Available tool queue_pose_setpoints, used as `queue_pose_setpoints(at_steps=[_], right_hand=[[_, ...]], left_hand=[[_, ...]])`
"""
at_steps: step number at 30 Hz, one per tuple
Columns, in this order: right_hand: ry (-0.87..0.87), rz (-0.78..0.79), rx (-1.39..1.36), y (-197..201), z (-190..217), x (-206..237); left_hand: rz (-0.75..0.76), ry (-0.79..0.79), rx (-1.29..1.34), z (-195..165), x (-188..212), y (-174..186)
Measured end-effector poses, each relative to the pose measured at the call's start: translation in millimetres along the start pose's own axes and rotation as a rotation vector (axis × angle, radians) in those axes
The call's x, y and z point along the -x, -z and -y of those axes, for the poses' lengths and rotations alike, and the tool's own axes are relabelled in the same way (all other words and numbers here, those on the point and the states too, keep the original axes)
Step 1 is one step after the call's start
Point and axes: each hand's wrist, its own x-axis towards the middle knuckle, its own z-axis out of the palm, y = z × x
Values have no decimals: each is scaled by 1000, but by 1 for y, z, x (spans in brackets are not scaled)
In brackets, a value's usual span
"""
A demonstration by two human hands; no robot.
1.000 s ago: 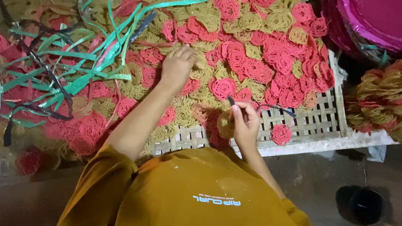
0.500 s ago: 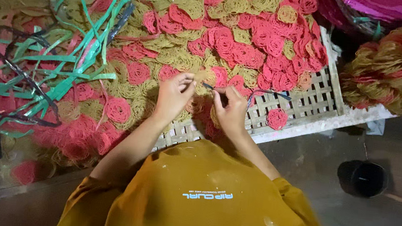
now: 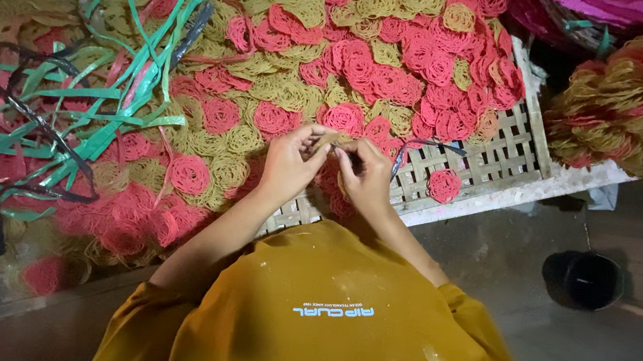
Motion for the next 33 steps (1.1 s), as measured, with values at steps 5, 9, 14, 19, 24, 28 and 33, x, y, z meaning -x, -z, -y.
queue_pose_setpoints(at_steps=[5, 9, 14, 19, 24, 28, 33], right_hand=[[-189, -1, -96, 2, -13, 5], [-205, -59, -407, 1, -23, 9], [-266, -42, -560, 6, -33, 16], [-313, -11, -385, 9, -44, 20], [-361, 24, -511, 13, -41, 12], [-124, 194, -383, 23, -29, -7], [-40, 205, -260, 27, -13, -17]], left_hand=[[77, -255, 43, 9, -3, -2], [60, -200, -28, 10, -11, -10], [80, -162, 77, 2, -11, -17], [57, -103, -173, -1, -9, -8], [-302, -313, -812, 3, -14, 30], [115, -14, -632, 28, -5, 1], [193, -321, -183, 80, -3, -39]])
